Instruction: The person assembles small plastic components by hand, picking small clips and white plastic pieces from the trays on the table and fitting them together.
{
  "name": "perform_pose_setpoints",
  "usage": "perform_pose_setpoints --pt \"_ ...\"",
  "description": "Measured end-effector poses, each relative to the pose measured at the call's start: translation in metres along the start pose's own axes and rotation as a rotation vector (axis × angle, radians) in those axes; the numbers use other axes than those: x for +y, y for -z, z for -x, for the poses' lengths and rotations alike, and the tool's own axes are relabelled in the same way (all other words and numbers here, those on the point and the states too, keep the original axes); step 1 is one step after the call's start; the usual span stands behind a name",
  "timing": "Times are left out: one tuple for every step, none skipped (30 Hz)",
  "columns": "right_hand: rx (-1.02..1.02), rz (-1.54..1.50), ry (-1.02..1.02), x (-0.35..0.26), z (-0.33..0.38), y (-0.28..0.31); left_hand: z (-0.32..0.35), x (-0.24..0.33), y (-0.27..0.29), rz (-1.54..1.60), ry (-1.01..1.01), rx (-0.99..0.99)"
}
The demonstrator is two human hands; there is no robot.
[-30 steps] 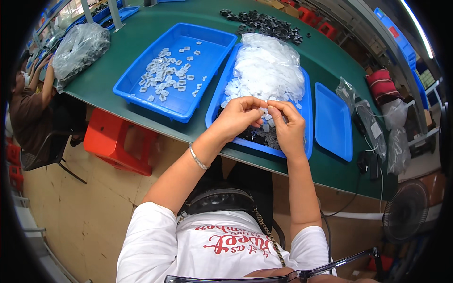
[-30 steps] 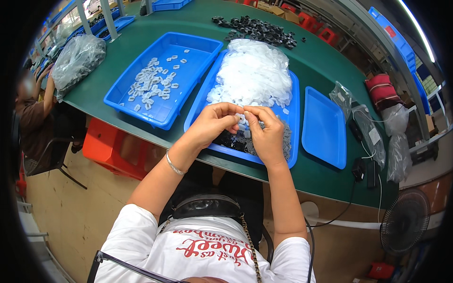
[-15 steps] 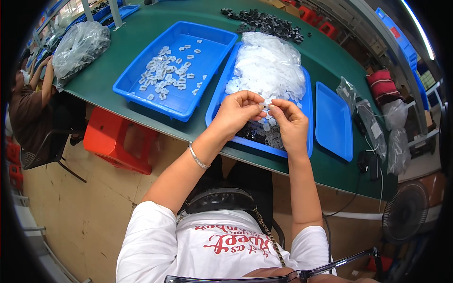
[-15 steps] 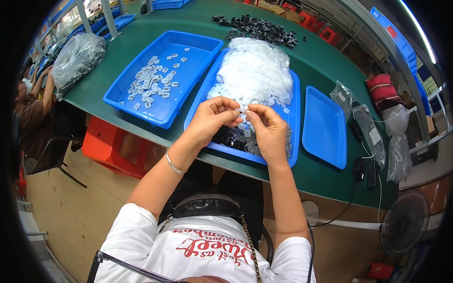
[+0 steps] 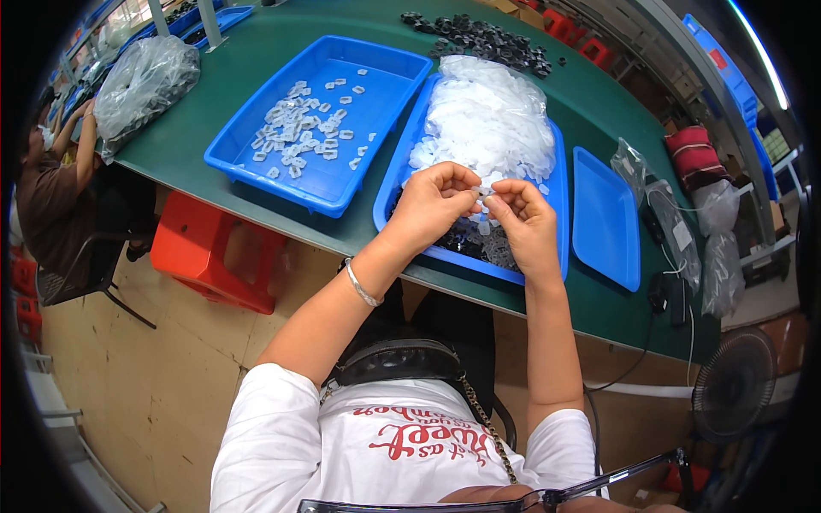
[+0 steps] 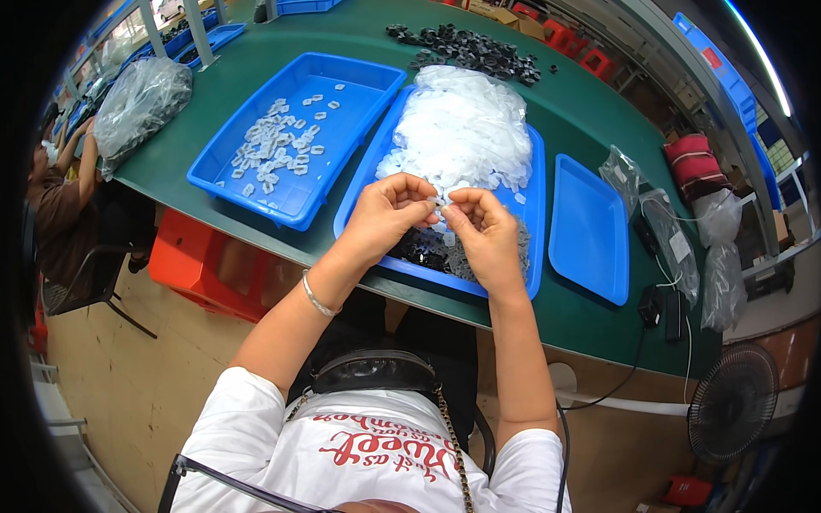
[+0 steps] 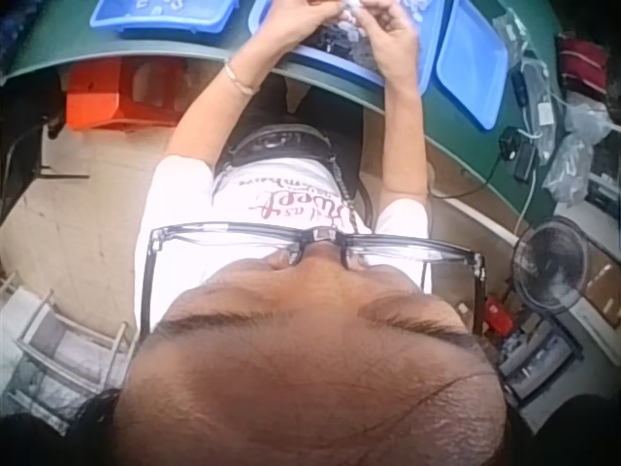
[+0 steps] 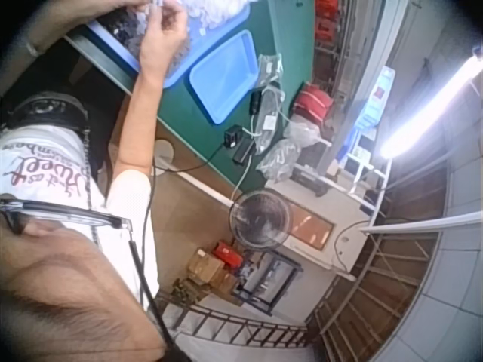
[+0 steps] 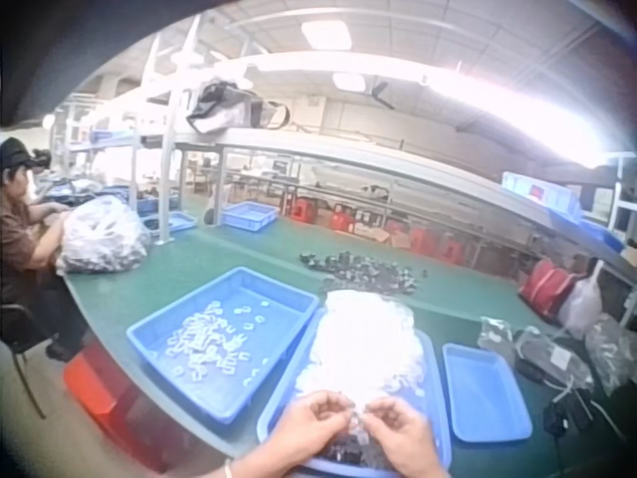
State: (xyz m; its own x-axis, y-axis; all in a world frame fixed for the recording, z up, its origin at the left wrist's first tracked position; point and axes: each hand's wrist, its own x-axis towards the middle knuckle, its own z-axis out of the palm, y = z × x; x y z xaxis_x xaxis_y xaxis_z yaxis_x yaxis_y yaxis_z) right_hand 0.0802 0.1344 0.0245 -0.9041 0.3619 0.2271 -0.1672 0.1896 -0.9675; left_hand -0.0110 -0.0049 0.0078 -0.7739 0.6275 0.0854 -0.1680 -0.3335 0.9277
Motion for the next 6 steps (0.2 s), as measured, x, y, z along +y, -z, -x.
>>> perform_pose_setpoints --pt "0.001 0.0 0.0 0.0008 0.0001 0.0005 0.0 0.0003 0.0 0.004 0.011 0.0" --pt "0.002 -0.008 -0.003 0.002 0.0001 0.0013 -0.0009 -0.0011 0.0005 0.004 0.011 -0.001" --pt "0.002 -0.016 -0.005 0.0031 0.0002 0.0018 -0.0017 -0.0026 0.0015 -0.034 0.01 -0.028" --pt "0.001 -0.016 -0.006 0.0039 0.0002 0.0022 -0.0024 -0.0042 0.0024 -0.071 0.009 -0.056" --pt "0.01 -0.011 0.006 0.0047 0.0 0.0029 -0.0027 -0.0059 0.0032 -0.092 -0.005 -0.07" --pt "0.02 -0.007 0.017 0.0058 -0.0001 0.0039 -0.0027 -0.0066 0.0031 -0.112 -0.018 -0.084"
